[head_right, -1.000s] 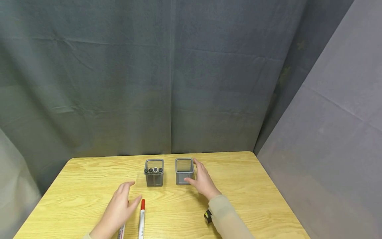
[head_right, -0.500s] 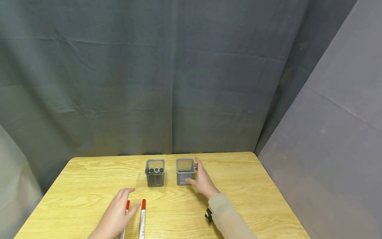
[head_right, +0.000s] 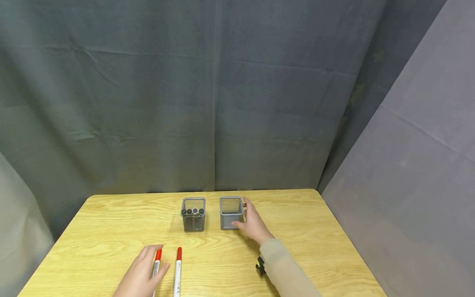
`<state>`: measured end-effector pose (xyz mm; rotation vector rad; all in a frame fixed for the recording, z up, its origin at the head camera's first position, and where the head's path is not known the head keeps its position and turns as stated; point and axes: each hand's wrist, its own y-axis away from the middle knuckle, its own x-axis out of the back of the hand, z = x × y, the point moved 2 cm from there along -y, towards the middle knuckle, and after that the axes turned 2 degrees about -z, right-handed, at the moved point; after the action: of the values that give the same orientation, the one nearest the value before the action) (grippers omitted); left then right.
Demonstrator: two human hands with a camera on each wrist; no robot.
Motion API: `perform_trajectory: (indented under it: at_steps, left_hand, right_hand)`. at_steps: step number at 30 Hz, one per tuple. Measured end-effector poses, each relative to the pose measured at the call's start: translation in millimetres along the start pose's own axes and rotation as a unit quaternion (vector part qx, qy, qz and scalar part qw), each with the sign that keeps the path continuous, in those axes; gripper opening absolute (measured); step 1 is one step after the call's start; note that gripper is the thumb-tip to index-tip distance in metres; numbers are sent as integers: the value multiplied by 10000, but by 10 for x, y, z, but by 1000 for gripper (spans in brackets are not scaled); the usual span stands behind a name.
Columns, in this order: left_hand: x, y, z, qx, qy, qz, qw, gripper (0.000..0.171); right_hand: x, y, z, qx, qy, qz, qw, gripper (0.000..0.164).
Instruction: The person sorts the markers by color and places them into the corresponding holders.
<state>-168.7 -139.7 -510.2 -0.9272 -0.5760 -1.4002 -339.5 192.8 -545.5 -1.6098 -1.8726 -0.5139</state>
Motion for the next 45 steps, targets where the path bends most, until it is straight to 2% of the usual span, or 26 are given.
perform_trajectory:
  at_steps: [7, 14, 26, 33, 38, 45]
  left_hand:
    - [41, 25, -57, 206, -78, -241, 9995, 54]
    - [35, 39, -148, 238, -144, -423, 9987, 58]
    - [-44, 107, -263, 283, -400, -438, 9978, 56]
    - [-94, 128, -311, 254, -536, -507, 9970, 56]
    - [-139, 151, -345, 358, -488, -562, 9966, 47]
    - [-184, 186, -385, 550, -343, -927, 9936, 42]
  right_hand:
    - [-18, -34, 54, -114, -233, -145, 9996, 101]
    - [-36, -45, 67, -183, -293, -279, 9990, 99]
    - [-102, -117, 127, -187, -755, -538, 9955, 102]
    - [-132, -128, 145, -127, -755, -578, 9954, 99]
    - [-136, -121, 143, -139, -765, -622, 9950, 96]
    - [-140, -124, 154, -178, -671, -654, 9954, 93]
